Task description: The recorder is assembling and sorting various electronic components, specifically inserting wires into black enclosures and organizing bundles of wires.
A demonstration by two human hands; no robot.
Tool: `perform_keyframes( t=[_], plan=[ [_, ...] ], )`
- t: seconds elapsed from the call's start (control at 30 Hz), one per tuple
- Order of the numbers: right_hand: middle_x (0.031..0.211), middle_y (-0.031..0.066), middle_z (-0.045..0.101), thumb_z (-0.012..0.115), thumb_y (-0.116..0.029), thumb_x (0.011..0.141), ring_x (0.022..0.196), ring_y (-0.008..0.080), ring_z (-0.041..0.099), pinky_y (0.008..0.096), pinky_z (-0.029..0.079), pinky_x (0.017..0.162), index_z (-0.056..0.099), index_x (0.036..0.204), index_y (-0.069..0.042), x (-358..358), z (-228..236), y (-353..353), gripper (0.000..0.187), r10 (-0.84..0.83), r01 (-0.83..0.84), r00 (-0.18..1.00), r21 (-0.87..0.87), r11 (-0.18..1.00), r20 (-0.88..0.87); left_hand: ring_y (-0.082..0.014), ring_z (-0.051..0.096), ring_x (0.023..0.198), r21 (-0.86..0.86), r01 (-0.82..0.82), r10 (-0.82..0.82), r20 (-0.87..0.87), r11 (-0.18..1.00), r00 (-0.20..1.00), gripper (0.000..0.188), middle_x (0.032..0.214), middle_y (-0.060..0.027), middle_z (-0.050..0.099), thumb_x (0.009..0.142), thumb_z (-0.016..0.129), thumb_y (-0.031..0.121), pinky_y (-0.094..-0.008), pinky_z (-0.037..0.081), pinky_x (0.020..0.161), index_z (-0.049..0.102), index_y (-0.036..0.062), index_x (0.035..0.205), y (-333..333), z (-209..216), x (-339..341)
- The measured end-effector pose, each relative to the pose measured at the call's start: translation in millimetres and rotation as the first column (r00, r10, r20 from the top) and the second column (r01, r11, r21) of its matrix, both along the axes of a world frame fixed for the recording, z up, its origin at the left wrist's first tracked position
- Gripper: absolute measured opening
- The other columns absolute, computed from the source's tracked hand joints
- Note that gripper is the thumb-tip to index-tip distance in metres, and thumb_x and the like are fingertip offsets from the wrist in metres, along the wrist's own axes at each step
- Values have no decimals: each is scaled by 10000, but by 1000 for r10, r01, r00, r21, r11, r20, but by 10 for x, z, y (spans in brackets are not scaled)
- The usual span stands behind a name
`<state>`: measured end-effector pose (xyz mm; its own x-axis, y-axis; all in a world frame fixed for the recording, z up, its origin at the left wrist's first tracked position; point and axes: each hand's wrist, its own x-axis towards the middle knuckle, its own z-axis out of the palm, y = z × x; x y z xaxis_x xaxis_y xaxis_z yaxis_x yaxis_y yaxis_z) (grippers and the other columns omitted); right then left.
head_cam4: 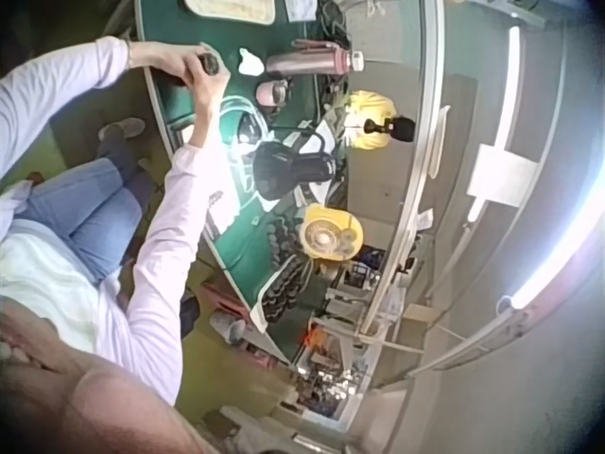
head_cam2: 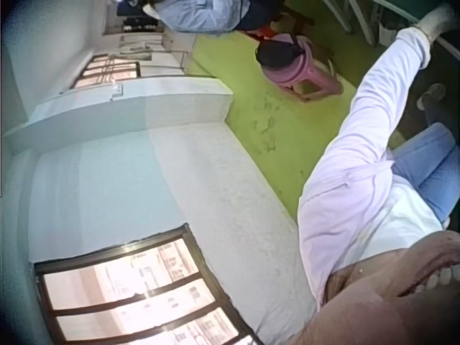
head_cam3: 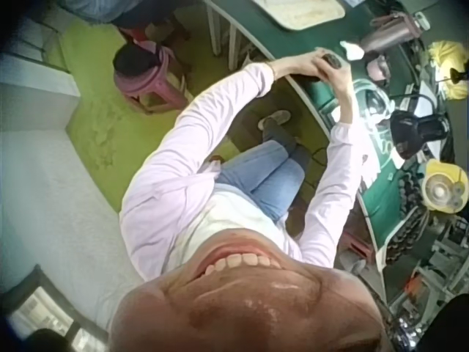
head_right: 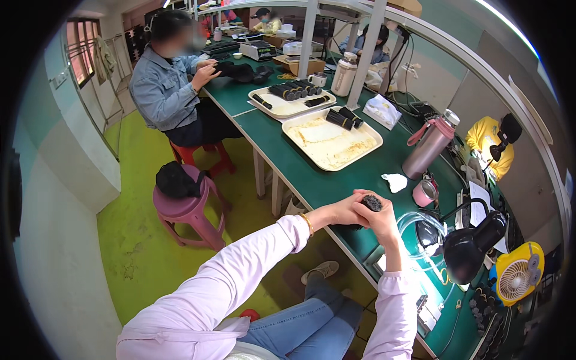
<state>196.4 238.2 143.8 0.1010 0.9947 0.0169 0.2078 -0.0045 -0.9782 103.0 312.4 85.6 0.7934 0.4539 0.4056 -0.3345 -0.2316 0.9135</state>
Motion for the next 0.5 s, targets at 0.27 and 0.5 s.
perform_keyframes(
  t=[0.27,0.5],
  plan=[
    [753,-8,559,616,-101,694,608,34,469,171,385,485,599,925,-14,-3,-95,34,247,-27,26,1000,86,996,11,-112,503,707,-51,-40,43,54,998,998,358,776,-38,543,539,653,-37,-265,452,607,508,16,862,1,-16,33],
    [704,-18,554,620,-114,692,566,31,471,172,357,427,607,929,-23,-48,-25,-58,254,-75,76,997,-36,997,16,-114,511,685,-129,6,0,43,992,999,347,755,-33,541,540,631,-61,-266,454,588,514,20,857,-56,29,-10]
  ],
)
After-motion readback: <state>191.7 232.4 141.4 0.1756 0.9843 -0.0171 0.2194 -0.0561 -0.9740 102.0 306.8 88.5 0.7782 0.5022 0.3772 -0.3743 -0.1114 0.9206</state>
